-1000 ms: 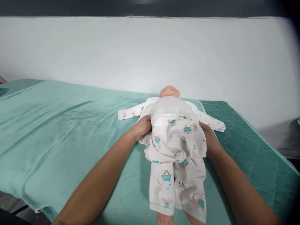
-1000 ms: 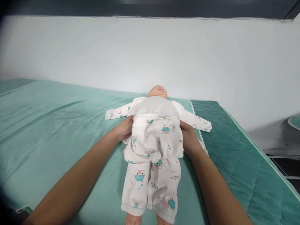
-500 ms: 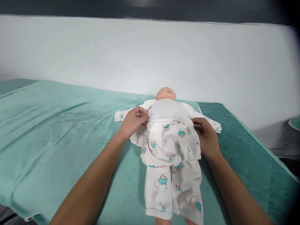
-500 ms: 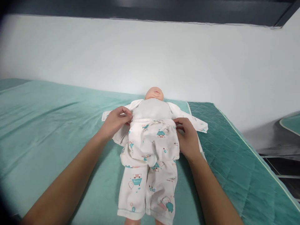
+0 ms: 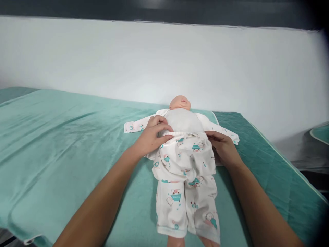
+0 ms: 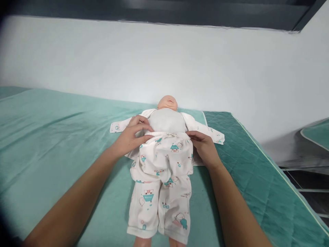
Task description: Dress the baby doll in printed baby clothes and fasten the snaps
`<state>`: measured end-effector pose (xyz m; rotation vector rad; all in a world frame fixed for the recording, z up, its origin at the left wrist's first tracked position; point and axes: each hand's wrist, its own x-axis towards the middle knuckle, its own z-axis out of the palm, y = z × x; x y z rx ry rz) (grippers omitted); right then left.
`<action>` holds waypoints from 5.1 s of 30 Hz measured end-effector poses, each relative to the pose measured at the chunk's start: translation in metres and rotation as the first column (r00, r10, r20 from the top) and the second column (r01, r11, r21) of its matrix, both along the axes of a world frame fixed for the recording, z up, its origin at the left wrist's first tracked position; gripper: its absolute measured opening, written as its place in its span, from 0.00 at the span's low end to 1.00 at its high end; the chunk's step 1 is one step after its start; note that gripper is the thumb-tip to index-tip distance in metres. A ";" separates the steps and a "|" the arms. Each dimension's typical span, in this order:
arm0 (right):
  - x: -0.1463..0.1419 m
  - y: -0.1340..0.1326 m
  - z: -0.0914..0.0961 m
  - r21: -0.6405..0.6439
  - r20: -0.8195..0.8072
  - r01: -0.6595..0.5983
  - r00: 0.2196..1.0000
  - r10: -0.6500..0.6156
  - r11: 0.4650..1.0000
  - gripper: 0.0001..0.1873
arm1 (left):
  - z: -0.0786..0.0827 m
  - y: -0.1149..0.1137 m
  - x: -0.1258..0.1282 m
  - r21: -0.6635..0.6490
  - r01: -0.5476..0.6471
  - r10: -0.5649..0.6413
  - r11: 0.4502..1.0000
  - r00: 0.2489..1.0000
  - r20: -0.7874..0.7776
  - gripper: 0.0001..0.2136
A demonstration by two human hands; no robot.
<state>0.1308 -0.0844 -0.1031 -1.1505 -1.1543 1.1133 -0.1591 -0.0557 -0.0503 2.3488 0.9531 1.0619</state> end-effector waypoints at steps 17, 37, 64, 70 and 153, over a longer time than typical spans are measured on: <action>-0.019 0.006 0.004 -0.063 -0.172 0.014 0.985 -0.025 0.998 0.11 | -0.014 0.039 0.024 -0.353 -0.187 0.267 0.917 0.944 0.194 0.06; -0.014 0.022 -0.011 0.135 0.168 0.193 0.962 -0.214 0.972 0.12 | -0.011 0.054 0.028 -0.139 -0.204 0.212 0.969 0.976 0.042 0.09; -0.029 0.055 0.051 0.218 0.362 -0.040 0.931 -0.043 0.975 0.14 | -0.015 0.076 0.037 0.105 -0.095 0.097 0.990 0.995 -0.015 0.07; -0.018 0.075 0.050 0.294 0.585 -0.284 0.809 0.063 0.913 0.17 | -0.008 0.075 0.036 -0.093 -0.097 0.095 0.991 0.995 -0.016 0.09; -0.001 0.016 0.018 -0.156 0.266 -0.080 0.957 0.120 0.984 0.19 | -0.029 0.034 -0.011 -0.802 0.102 0.195 0.589 0.945 0.263 0.10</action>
